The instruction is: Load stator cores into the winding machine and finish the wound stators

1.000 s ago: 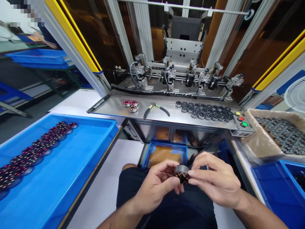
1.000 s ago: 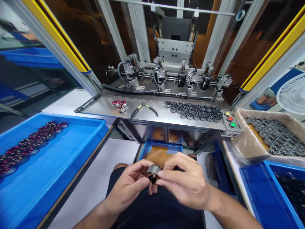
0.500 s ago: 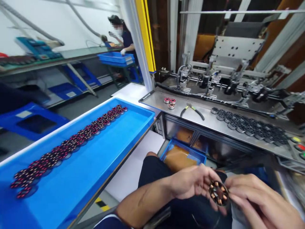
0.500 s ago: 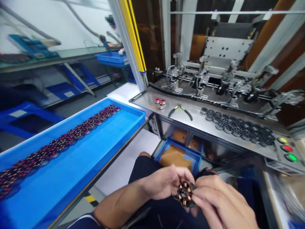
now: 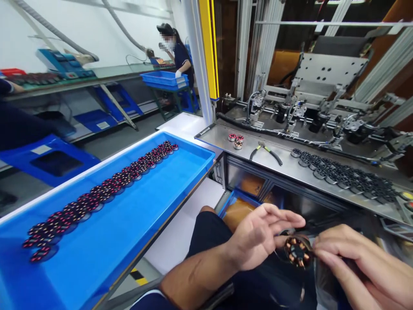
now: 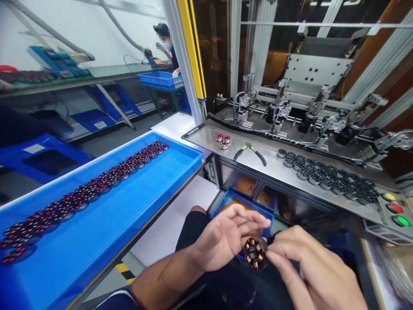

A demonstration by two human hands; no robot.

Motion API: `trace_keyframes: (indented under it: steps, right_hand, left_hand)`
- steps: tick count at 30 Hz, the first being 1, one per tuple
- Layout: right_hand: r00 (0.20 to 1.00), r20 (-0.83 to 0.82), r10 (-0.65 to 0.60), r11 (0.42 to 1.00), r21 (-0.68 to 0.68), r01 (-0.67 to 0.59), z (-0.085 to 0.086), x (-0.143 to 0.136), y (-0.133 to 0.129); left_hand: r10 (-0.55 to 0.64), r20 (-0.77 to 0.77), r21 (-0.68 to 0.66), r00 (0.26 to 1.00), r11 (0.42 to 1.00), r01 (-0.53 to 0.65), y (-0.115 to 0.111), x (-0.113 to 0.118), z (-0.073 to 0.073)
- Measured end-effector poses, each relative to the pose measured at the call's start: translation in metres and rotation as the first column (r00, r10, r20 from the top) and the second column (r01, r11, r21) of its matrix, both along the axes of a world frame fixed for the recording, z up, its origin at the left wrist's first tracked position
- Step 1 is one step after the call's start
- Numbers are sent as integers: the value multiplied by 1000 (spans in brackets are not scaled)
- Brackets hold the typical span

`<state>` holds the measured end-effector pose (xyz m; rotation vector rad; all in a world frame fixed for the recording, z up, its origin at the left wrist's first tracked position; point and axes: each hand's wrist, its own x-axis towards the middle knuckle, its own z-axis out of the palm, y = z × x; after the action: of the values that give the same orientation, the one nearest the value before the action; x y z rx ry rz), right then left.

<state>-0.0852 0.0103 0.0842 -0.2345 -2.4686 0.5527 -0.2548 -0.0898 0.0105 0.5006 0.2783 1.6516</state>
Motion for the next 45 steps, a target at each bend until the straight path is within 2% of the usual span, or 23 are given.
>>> trace_keyframes:
  steps: [3, 5, 7, 9, 12, 15, 16, 18, 20, 21, 22, 24, 26, 28, 30, 32, 34, 37, 39, 40, 41, 42, 45]
  right_hand:
    - [990, 8, 141, 990, 4, -141, 13, -7, -2]
    - [986, 24, 167, 986, 23, -167, 19, -8, -3]
    - [991, 19, 131, 990, 40, -132, 22, -8, -4]
    - [999, -11, 51, 998, 27, -50, 23, -9, -7]
    - [997, -38, -66, 996, -56, 64, 23, -12, -10]
    - [997, -60, -55, 987, -151, 45, 21, -16, -8]
    - [997, -73, -20, 985, -170, 7, 21, -17, -6]
    - [995, -82, 65, 980, -184, -79, 20, -17, -4]
    - [990, -78, 120, 978, -163, -131, 20, -17, -1]
    - [989, -79, 128, 979, -150, -138, 20, -16, -1]
    - [989, -82, 127, 981, -137, -137, 20, -16, 0]
    - [991, -94, 90, 988, -120, -101, 20, -14, 0]
    - [995, -94, 25, 991, -130, -37, 19, -13, -1]
    - [996, -86, -34, 987, -160, 20, 17, -11, -3]
    - [994, -86, -67, 982, -184, 50, 14, -11, -4]
    - [991, -98, -89, 978, -196, 68, 12, -11, -5]
    - [987, -120, -110, 975, -208, 84, 10, -12, -6]
    - [971, -161, -177, 956, -264, 130, 7, -12, -10]
    - [954, -162, -251, 913, -367, 178, 4, -13, -15]
    - [949, -140, -283, 869, -457, 192, 1, -13, -18]
    - [949, -105, -298, 801, -568, 189, -2, -13, -20]
    - [955, -66, -290, 708, -686, 168, -7, -14, -23]
    - [980, -47, -192, 353, -935, 24, -24, -20, -30]
  left_hand:
    - [-301, -96, -69, 949, 953, 296, 4, 0, -10]
    - [-398, -158, -38, 904, 917, 397, 4, 1, -15]
    - [-314, -208, 5, 926, 947, 322, 2, 3, -14]
    - [-129, -248, 18, 960, 990, 138, -2, 4, -8]
    - [128, -232, 29, 964, 992, -125, -6, 2, 4]
    - [193, -131, 0, 972, 981, -195, -2, -3, 8]
    - [157, -122, -36, 980, 986, -163, 0, -5, 8]
    - [-63, -158, -118, 985, 992, 45, 4, -7, 4]
    - [-374, -214, -166, 902, 924, 344, 6, -8, -1]
    - [-472, -241, -170, 848, 881, 442, 6, -9, -2]
    - [-506, -263, -164, 821, 862, 479, 6, -9, -3]
    - [-416, -300, -149, 859, 909, 388, 4, -7, -3]
    - [-238, -335, -143, 912, 969, 200, 1, -5, 0]
    - [-58, -381, -110, 923, 994, 17, 0, -2, 2]
    - [137, -425, -41, 895, 984, -171, -1, 2, 1]
    - [289, -459, 17, 840, 948, -317, -1, 5, 0]
    - [366, -494, 42, 789, 916, -399, 0, 7, -3]
    - [425, -535, 93, 730, 889, -449, 2, 7, -6]
    - [430, -537, 97, 726, 886, -453, 3, 5, -8]
    - [414, -530, 82, 740, 893, -442, 3, 4, -9]
    - [394, -518, 63, 760, 903, -425, 4, 2, -10]
    - [374, -503, 45, 779, 912, -408, 4, 1, -11]
    - [349, -475, 34, 808, 925, -380, 6, -2, -12]
